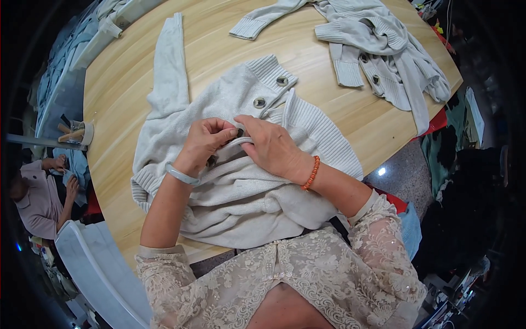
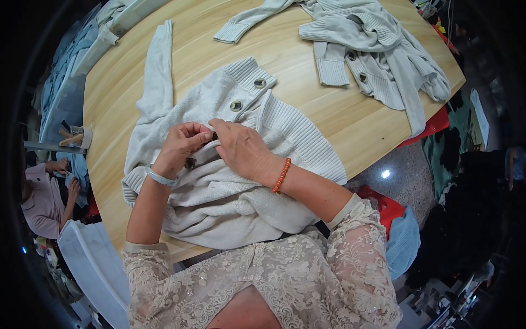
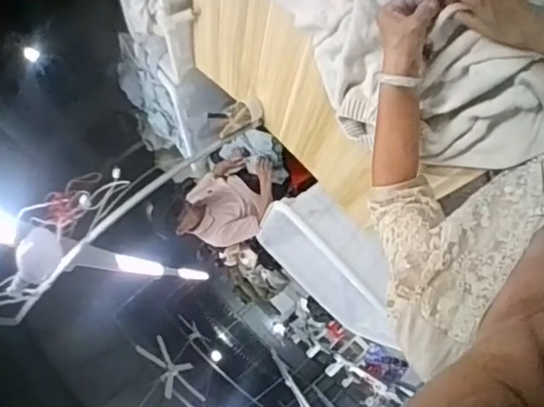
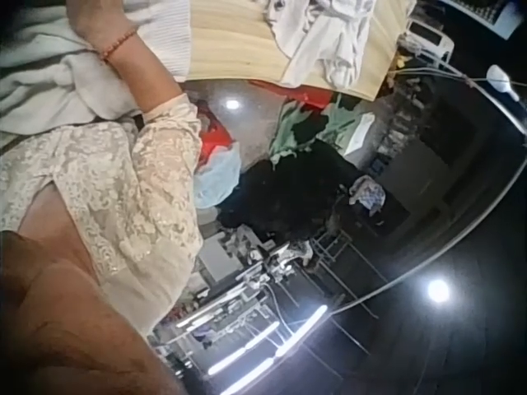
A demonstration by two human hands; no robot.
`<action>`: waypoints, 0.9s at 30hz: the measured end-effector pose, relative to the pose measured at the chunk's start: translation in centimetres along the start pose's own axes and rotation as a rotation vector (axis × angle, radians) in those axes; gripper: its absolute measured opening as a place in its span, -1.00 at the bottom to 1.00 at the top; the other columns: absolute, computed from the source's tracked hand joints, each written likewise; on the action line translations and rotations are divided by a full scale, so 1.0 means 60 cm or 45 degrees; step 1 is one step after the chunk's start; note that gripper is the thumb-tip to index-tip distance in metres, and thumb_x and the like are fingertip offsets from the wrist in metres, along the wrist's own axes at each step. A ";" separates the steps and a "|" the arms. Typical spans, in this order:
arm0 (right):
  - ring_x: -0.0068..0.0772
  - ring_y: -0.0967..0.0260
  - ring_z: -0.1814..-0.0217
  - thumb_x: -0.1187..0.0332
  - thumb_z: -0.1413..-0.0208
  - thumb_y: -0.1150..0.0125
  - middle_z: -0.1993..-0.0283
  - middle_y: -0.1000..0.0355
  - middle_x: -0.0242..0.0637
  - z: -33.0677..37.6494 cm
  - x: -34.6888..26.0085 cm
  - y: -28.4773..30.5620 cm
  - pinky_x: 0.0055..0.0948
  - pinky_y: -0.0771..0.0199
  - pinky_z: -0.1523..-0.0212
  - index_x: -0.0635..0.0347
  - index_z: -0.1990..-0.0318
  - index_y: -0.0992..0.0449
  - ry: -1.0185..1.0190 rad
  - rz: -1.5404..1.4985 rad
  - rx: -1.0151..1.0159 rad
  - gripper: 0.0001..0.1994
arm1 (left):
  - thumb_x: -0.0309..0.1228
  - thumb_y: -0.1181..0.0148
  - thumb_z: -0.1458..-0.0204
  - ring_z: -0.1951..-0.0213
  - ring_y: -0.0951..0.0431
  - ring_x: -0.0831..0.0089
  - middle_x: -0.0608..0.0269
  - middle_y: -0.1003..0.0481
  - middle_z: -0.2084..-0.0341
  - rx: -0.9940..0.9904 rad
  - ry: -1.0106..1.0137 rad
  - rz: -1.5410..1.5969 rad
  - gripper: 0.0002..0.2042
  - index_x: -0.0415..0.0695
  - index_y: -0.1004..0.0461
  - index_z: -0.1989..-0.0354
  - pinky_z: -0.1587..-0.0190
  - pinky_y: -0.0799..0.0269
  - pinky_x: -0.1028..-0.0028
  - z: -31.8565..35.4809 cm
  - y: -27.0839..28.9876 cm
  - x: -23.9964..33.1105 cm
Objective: Checking the buttons and folding cream-colored knit sweaters at a wooden workbench in a garment factory.
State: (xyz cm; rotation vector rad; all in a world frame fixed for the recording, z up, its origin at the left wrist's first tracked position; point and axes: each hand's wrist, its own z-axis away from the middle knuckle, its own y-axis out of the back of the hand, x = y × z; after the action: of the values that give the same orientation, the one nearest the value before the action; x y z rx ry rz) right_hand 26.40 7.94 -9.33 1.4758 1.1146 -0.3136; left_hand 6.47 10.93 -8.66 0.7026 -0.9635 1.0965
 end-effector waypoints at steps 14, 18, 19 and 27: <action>0.03 -0.44 0.09 0.46 -0.07 -0.18 0.20 -0.44 -0.01 0.005 0.019 0.010 -0.15 -0.46 0.02 0.34 0.05 -0.45 0.092 0.006 -0.283 -0.72 | -0.66 -0.18 -0.07 0.30 -0.51 0.53 0.21 -0.49 0.32 0.148 -0.643 -0.752 -0.78 -0.30 -0.54 0.09 0.21 -0.41 0.56 0.065 -0.020 -0.033; 0.04 -0.45 0.13 0.53 -0.08 -0.11 0.25 -0.45 -0.02 0.007 0.024 0.007 -0.12 -0.47 0.07 0.34 0.09 -0.49 0.077 -0.041 -0.245 -0.77 | -0.68 -0.12 -0.08 0.34 -0.46 0.56 0.23 -0.47 0.35 0.172 -0.700 -0.798 -0.81 -0.32 -0.54 0.14 0.26 -0.37 0.58 0.061 -0.023 -0.032; 0.04 -0.45 0.13 0.53 -0.08 -0.11 0.25 -0.45 -0.02 0.006 0.024 0.006 -0.12 -0.47 0.07 0.34 0.09 -0.49 0.075 -0.044 -0.248 -0.77 | -0.68 -0.12 -0.08 0.34 -0.46 0.56 0.23 -0.47 0.35 0.164 -0.649 -0.719 -0.83 -0.32 -0.54 0.16 0.26 -0.37 0.58 0.059 -0.018 -0.036; -0.01 -0.50 0.24 0.35 -0.09 -0.21 0.36 -0.51 -0.10 0.000 0.020 0.031 -0.14 -0.49 0.18 0.22 0.26 -0.57 0.078 -0.052 -0.348 -0.85 | -0.57 -0.23 -0.09 0.34 -0.43 0.67 0.33 -0.53 0.41 0.107 -0.404 -0.584 -0.90 -0.27 -0.54 0.23 0.27 -0.36 0.59 0.047 -0.002 -0.044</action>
State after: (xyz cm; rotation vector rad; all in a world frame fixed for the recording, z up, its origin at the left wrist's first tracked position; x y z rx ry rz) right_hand 28.42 8.80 -9.07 1.2289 1.1874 -0.1382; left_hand 5.37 7.39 -9.81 1.1274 -0.9611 0.6332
